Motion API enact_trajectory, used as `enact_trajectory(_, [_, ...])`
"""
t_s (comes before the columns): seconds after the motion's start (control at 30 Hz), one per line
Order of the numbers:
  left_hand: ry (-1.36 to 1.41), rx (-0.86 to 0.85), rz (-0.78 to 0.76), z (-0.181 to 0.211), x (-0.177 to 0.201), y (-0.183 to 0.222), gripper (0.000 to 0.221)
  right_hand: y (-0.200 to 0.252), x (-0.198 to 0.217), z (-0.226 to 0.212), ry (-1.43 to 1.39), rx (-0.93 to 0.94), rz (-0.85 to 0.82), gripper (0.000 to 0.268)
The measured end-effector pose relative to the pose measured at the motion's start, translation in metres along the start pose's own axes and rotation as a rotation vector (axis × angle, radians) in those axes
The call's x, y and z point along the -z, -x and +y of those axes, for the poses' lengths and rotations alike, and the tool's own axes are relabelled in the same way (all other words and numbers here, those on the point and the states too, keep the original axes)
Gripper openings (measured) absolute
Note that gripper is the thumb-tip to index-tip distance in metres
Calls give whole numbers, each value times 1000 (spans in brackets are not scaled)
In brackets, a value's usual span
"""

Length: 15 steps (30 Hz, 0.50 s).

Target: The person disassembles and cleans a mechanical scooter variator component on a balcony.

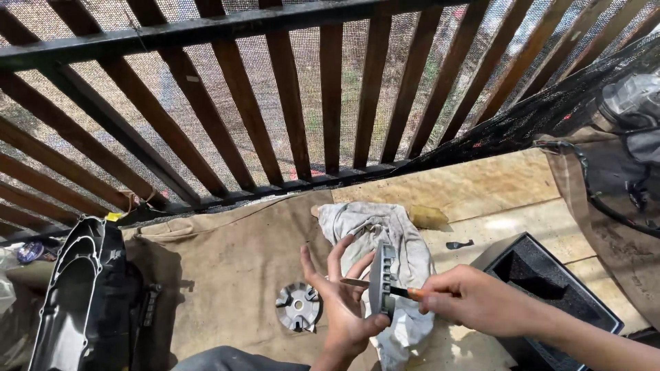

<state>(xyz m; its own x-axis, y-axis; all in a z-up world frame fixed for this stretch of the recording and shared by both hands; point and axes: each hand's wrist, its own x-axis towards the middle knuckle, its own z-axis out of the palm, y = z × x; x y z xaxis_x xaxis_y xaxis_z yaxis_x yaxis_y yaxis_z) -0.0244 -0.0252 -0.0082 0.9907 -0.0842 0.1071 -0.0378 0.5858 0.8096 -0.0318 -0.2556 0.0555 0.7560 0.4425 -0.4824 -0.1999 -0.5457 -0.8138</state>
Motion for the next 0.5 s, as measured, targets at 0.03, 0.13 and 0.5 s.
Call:
enact_trajectory(0.03, [0, 1, -3, 1, -1, -1, 166, 0, 0, 1, -1, 0, 2, 35])
enact_trajectory(0.13, [22, 5, -5, -1, -2, -2, 167, -2, 2, 5, -209, -39, -31, 41])
enact_trajectory(0.5, [-16, -12, 8, -12, 5, -3, 168, -4, -6, 0, 186, 81, 137, 38])
